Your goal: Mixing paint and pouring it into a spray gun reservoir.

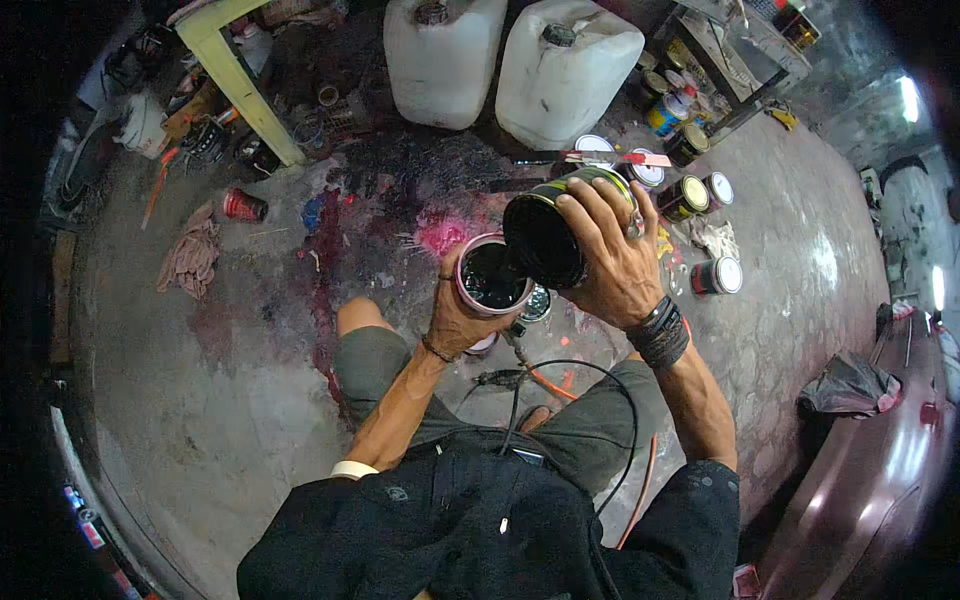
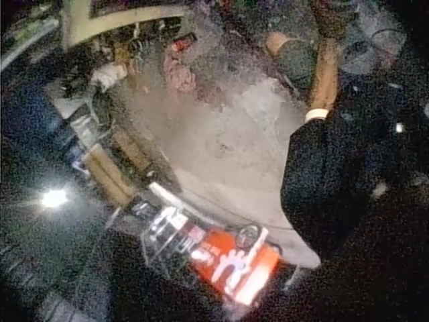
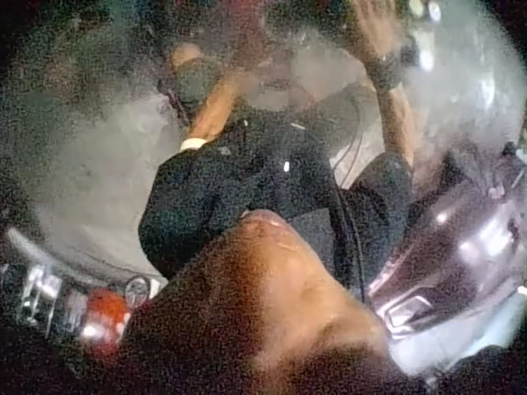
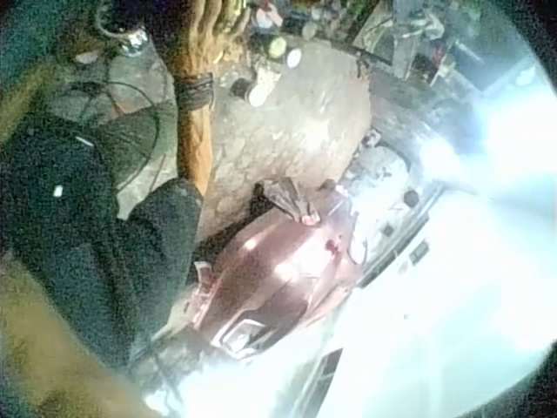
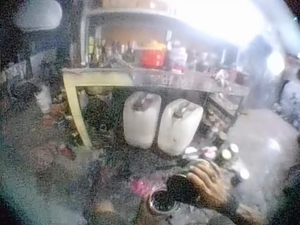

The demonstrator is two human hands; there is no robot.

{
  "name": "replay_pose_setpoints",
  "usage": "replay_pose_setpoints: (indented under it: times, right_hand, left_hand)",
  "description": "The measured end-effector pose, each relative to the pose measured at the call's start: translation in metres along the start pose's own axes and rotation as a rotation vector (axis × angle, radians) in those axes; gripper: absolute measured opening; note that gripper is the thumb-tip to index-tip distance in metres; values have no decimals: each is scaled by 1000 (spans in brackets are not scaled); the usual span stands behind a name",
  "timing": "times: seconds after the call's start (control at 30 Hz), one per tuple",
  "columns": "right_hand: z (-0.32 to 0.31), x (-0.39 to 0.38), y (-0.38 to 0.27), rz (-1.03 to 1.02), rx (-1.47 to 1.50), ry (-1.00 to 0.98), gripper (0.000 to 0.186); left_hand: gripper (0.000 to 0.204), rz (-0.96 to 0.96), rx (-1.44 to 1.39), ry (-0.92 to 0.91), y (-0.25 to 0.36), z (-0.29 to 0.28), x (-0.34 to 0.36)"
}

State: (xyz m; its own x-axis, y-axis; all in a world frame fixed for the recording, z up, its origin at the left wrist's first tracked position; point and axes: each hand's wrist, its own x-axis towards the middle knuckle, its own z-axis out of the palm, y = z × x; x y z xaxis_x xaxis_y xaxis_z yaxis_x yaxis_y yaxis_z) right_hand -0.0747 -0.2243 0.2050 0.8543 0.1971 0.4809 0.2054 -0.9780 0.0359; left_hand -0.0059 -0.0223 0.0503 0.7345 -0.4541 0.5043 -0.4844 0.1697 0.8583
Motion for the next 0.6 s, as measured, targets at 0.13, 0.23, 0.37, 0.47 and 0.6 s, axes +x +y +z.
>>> replay_pose_setpoints:
  times: [0.13,0.23,0.37,0.47,0.6]
  right_hand:
    - [1,-1,-1,5,2,-1,102]
    - [3,-4,0,21,34,-6,100]
    - [13,-10,0,159,206,7,106]
    - [29,-19,1,314,325,1,112]
    - [74,-30,4,481,729,100,111]
  left_hand:
    - [103,-2,-2,11,2,-2,0]
    - [103,-50,-65,-9,-1,-5,-1]
    - [102,-75,-11,-17,-5,-9,-6]
    - [102,-54,-39,12,-8,-9,-10]
    - [98,-67,77,0,-11,-13,-15]
